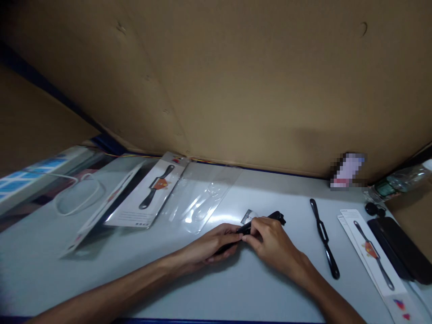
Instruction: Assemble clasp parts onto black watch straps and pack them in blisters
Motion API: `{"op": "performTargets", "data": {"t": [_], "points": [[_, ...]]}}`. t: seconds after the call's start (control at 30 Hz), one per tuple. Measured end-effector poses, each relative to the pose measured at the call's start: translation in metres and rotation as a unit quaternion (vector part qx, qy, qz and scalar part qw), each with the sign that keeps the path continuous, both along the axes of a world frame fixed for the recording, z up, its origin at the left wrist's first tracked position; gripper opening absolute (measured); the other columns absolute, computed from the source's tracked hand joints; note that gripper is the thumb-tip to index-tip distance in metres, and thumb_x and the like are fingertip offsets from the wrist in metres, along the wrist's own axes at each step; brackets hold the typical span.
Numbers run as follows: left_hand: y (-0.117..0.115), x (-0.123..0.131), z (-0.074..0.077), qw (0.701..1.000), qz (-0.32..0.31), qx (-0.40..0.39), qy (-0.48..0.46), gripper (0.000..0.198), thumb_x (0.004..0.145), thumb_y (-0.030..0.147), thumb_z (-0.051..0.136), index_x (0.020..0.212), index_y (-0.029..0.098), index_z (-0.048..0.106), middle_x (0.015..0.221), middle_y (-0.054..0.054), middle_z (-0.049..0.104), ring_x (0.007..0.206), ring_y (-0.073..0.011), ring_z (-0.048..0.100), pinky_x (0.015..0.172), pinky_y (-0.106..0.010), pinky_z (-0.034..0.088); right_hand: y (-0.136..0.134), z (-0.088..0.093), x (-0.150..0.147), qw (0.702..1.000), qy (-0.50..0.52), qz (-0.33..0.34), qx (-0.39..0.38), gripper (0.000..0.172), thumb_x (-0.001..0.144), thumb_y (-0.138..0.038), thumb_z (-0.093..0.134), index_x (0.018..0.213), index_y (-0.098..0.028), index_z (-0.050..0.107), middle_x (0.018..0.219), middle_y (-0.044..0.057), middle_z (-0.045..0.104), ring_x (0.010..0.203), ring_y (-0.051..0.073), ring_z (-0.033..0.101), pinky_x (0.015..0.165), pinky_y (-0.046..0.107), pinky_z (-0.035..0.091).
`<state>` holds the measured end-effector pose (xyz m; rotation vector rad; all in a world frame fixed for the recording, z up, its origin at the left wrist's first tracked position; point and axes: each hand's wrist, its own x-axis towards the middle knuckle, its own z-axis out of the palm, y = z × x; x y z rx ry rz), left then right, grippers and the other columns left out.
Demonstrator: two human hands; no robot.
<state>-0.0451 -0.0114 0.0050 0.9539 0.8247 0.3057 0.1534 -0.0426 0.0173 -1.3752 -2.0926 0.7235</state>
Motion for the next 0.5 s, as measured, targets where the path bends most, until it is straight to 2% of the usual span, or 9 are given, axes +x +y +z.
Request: {"op": "performTargets", "data": {"t": [0.17,0.37,0.5], "points": [[-0.001,0.0,0.001,1.0,-0.001,0.015,0.01,0.042,0.081,0.057,0.064,0.089,0.017,0.056,0.054,0.008,0.05,0.034,-0.0024,0.023,0.035,-0.021,0.007,-0.003,-0.003,-0.01,0.998,0.053,-0.022,-0.026,0.002,0.091,-0.02,0.061,0.089,-0.02,0.061,0.064,-0.005,0.057,0.057,0.012,0.052,0.058,0.023,0.038],[0.0,-0.001,0.0,0.999,-0.023,0.035,0.014,0.046,0.088,0.062,0.052,0.086,0.016,0.059,0.053,0.007,0.049,0.033,-0.0032,0.023,0.034,-0.021,0.008,0.001,0.003,-0.01,0.989,0.105,-0.053,-0.09,0.011,0.087,-0.015,0.059,0.078,-0.02,0.063,0.055,-0.006,0.054,0.051,0.011,0.049,0.054,0.022,0.036],[0.0,-0.001,-0.001,0.999,-0.022,0.035,0.009,0.047,0.089,0.062,0.052,0.084,0.016,0.059,0.053,0.006,0.049,0.033,-0.0035,0.024,0.033,-0.021,0.008,0.003,0.005,-0.005,0.981,0.137,-0.035,-0.133,0.009,0.087,-0.017,0.06,0.078,-0.019,0.061,0.057,-0.005,0.059,0.052,0.011,0.052,0.054,0.022,0.038]]}}
